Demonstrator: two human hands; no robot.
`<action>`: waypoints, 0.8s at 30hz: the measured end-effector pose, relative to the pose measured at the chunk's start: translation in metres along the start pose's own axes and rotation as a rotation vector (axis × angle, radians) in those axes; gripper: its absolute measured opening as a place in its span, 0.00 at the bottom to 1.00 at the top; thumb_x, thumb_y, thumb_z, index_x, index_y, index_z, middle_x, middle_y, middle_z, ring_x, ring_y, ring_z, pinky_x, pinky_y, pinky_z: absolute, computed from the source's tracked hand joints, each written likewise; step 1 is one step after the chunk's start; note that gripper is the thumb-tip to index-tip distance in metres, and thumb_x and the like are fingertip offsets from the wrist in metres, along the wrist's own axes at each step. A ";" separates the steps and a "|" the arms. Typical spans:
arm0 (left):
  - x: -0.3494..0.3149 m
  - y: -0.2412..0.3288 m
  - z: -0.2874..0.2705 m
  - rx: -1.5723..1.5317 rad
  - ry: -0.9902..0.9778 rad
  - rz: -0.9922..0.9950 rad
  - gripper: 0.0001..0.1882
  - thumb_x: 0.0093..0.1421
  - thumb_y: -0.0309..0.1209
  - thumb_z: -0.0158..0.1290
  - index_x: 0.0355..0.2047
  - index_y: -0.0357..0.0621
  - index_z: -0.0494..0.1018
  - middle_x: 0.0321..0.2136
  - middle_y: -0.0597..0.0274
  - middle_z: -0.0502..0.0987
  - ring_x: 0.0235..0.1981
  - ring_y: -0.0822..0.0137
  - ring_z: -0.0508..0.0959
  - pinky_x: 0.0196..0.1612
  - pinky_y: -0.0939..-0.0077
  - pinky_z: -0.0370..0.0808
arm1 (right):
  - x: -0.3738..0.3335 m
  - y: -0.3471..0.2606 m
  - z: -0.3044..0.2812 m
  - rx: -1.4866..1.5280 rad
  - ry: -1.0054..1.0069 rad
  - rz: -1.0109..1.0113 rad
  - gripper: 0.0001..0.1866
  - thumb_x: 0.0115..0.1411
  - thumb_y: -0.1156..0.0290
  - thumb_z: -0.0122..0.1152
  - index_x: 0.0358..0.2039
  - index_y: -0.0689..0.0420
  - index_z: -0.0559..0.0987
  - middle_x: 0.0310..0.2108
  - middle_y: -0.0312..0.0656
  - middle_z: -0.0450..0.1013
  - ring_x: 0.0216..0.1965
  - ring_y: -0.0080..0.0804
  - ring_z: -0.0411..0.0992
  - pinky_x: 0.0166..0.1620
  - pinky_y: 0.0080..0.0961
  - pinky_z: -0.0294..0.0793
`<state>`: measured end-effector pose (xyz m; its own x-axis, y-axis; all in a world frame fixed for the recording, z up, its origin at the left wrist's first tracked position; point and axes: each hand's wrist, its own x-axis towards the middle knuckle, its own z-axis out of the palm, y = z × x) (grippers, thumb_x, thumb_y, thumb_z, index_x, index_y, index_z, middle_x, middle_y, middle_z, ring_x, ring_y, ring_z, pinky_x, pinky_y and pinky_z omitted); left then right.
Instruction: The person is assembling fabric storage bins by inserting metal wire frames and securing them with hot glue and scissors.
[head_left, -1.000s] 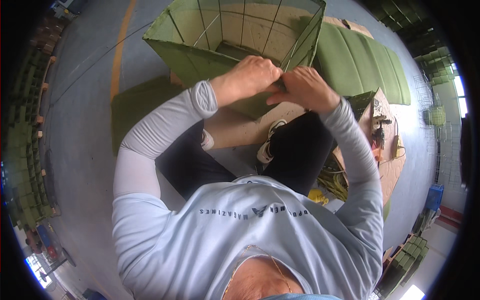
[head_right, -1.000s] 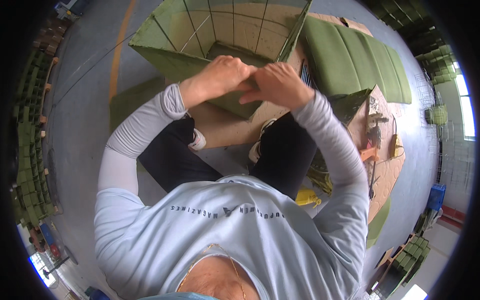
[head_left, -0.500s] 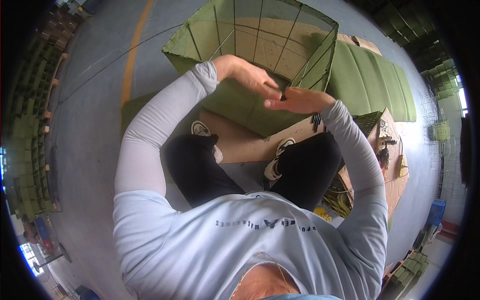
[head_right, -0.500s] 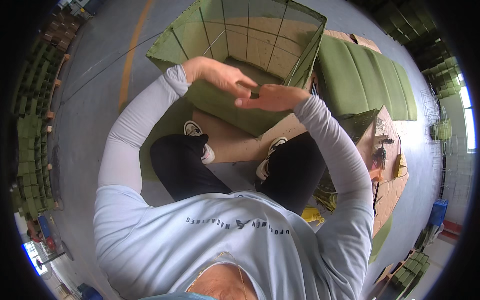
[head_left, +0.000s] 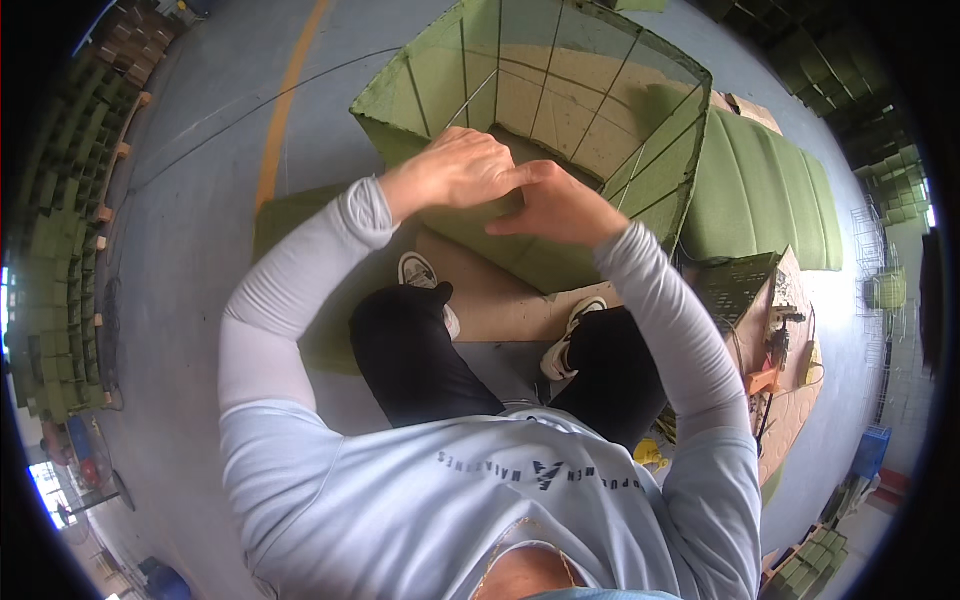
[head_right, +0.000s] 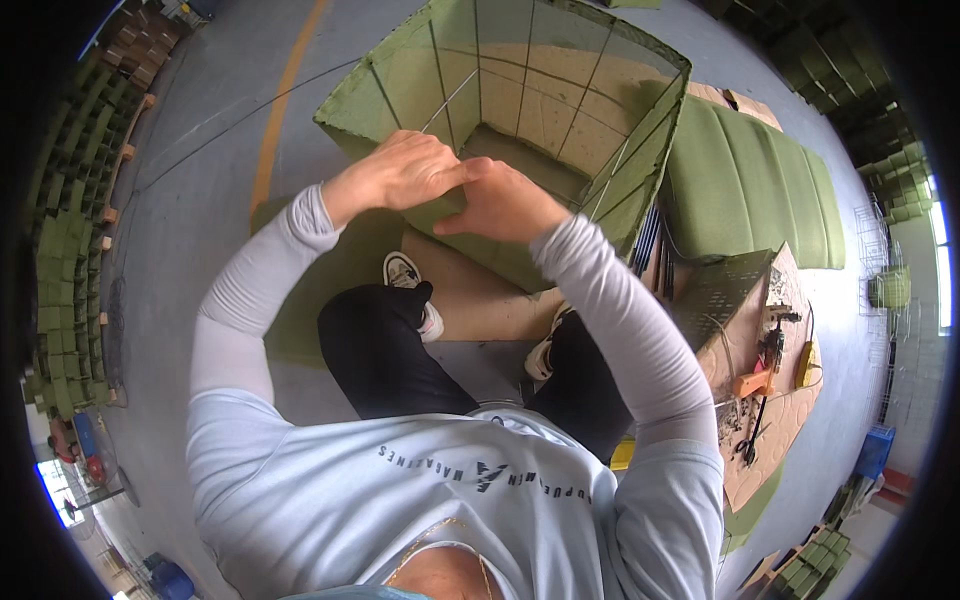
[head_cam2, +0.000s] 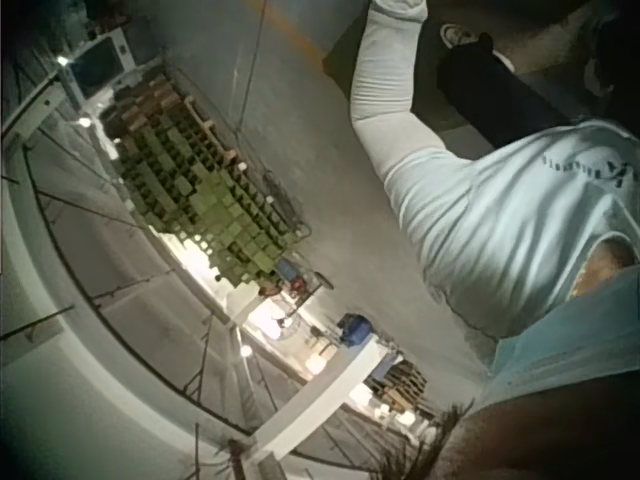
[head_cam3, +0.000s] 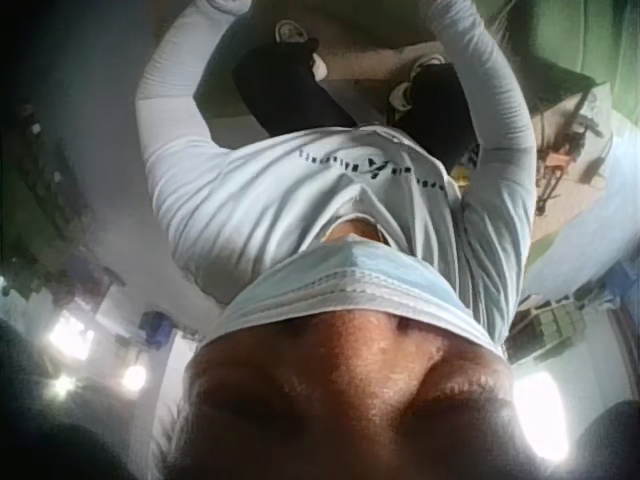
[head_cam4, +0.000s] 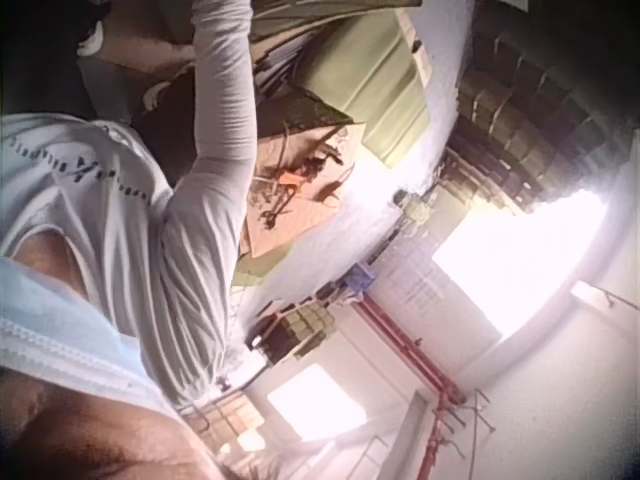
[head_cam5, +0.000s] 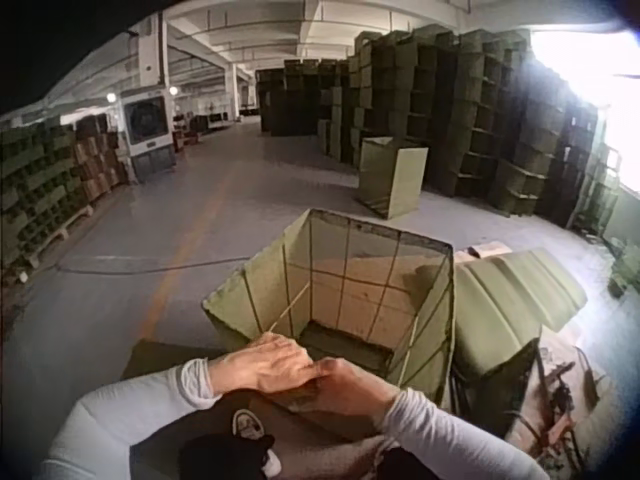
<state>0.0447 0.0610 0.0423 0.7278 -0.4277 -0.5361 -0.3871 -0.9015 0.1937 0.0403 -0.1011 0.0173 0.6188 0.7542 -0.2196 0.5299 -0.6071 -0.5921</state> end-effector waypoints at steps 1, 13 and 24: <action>0.005 -0.003 -0.002 0.003 0.003 0.007 0.48 0.57 0.70 0.20 0.37 0.40 0.77 0.33 0.45 0.77 0.37 0.46 0.75 0.53 0.63 0.66 | 0.003 0.003 -0.005 0.182 -0.125 0.025 0.38 0.44 0.49 0.68 0.51 0.60 0.71 0.48 0.50 0.70 0.49 0.41 0.70 0.50 0.31 0.68; -0.018 -0.078 0.036 -0.169 1.384 0.296 0.31 0.65 0.55 0.33 0.34 0.44 0.78 0.29 0.59 0.80 0.27 0.58 0.75 0.34 0.66 0.72 | 0.029 -0.032 0.028 -0.423 0.639 -0.129 0.25 0.55 0.56 0.58 0.39 0.69 0.72 0.34 0.53 0.73 0.40 0.43 0.74 0.45 0.31 0.71; 0.013 -0.069 0.024 -0.071 0.402 -0.210 0.50 0.55 0.72 0.17 0.29 0.45 0.81 0.30 0.54 0.79 0.39 0.55 0.77 0.47 0.63 0.69 | 0.082 -0.006 0.012 0.192 -0.092 0.041 0.39 0.47 0.44 0.63 0.47 0.68 0.71 0.45 0.55 0.72 0.46 0.47 0.71 0.50 0.33 0.69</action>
<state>0.0674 0.1188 0.0025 0.9535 -0.2148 -0.2113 -0.1785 -0.9677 0.1782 0.0807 -0.0330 -0.0064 0.5769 0.7552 -0.3111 0.3801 -0.5854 -0.7161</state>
